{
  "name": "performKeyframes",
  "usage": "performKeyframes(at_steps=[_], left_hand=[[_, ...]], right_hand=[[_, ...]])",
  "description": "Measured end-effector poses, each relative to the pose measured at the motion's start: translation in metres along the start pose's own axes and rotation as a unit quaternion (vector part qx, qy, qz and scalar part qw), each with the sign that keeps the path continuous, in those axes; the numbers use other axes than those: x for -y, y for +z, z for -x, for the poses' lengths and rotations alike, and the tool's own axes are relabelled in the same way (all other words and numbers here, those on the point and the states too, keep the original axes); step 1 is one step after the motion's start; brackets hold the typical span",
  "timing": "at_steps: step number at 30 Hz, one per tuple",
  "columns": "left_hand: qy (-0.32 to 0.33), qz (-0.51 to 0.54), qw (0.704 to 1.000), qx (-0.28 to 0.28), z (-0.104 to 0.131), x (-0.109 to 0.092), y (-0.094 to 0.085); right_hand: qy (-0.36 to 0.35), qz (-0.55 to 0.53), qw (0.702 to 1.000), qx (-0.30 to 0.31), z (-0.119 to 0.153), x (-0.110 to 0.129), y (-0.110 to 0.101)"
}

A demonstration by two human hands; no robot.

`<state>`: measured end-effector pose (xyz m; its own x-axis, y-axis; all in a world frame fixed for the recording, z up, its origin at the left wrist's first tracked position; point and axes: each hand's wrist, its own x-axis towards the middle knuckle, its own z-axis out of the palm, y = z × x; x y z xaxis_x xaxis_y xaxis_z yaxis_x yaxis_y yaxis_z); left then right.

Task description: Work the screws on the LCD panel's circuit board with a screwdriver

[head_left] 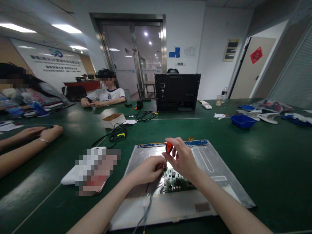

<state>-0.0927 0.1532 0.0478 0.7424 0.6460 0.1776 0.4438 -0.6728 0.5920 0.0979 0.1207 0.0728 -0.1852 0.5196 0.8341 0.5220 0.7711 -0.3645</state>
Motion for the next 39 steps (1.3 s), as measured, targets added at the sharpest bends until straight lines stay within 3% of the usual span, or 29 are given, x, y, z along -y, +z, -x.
performKeyframes(at_steps=[12,24,33,39], left_hand=[[0.002,0.023,1.0,0.01,-0.0012,-0.0012,0.0005],[0.005,-0.006,1.0,-0.001,-0.0015,-0.0003,0.0004],[-0.008,0.0,1.0,0.01,-0.0006,-0.0027,-0.0003],[0.002,-0.004,1.0,0.011,-0.0017,-0.003,-0.0018]], right_hand=[[-0.003,-0.036,0.999,0.021,-0.0002,0.0061,-0.0008],[0.007,-0.002,1.0,0.009,-0.0011,0.0057,-0.0011],[-0.006,-0.005,0.999,0.035,-0.0007,0.0053,-0.0022],[0.002,-0.025,1.0,0.011,0.0005,0.0036,0.0002]])
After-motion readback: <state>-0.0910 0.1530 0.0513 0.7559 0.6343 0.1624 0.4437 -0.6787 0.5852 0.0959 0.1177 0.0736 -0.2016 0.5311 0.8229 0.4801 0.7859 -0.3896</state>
